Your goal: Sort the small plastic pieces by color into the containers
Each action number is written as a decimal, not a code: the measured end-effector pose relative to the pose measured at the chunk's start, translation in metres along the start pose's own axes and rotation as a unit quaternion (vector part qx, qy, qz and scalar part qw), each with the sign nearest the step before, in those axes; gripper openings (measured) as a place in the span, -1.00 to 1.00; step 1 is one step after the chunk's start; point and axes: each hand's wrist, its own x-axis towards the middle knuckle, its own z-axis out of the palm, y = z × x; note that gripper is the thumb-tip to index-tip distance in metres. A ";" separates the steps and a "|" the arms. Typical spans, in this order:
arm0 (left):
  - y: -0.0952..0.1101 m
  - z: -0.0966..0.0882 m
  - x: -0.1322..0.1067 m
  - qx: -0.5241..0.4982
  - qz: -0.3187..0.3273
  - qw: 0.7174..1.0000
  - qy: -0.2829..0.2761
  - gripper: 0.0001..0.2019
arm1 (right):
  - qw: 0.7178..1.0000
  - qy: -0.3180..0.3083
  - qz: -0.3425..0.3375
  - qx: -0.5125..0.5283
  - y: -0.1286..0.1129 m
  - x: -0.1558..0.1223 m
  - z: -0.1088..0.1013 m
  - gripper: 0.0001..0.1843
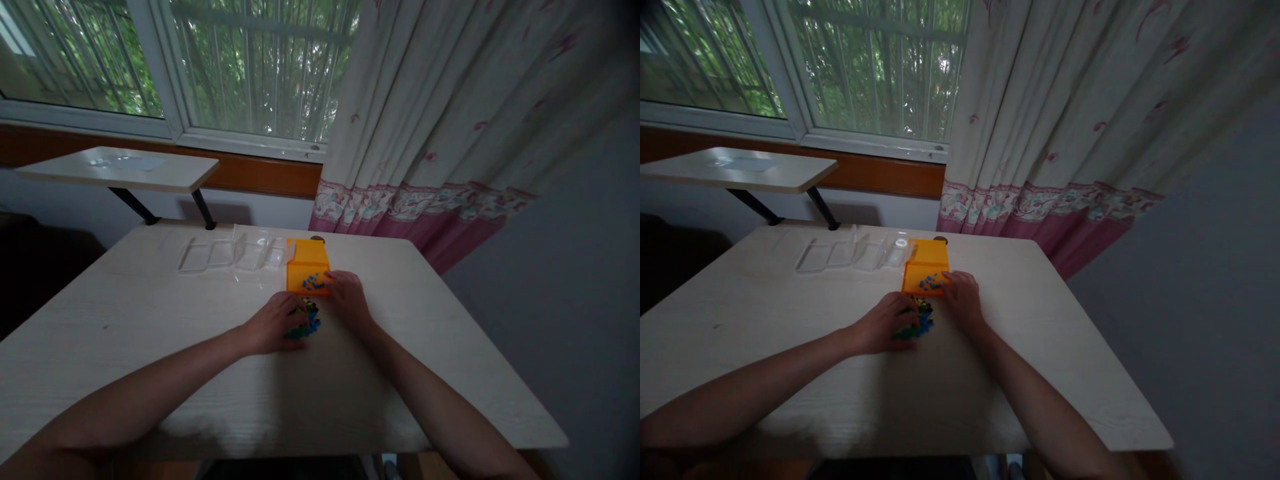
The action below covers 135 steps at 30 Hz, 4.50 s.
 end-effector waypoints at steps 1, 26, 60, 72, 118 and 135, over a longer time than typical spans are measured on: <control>0.000 0.001 0.001 0.008 -0.002 1.000 0.001 -0.56 | 1.000 0.005 0.001 0.007 0.000 0.000 0.000 -0.53; -0.014 -0.013 -0.009 0.058 -0.032 0.998 0.004 -0.59 | 0.998 -0.035 -0.053 0.030 -0.022 0.001 -0.014 -0.68; 0.000 -0.021 -0.008 0.135 -0.023 0.991 0.012 -0.86 | 0.997 -0.038 -0.043 0.042 -0.021 0.000 -0.010 -0.68; -0.006 -0.016 -0.009 0.006 -0.083 0.991 0.103 -0.82 | 0.996 -0.035 -0.083 0.029 -0.024 -0.001 -0.012 -0.68; -0.008 -0.009 -0.008 -0.023 -0.089 0.995 0.039 -0.86 | 0.999 0.038 0.011 0.018 -0.026 0.003 -0.016 -0.81; -0.011 -0.006 -0.008 -0.003 -0.096 0.995 0.022 -0.87 | 0.996 -0.040 0.073 -0.033 -0.024 0.004 -0.014 -0.72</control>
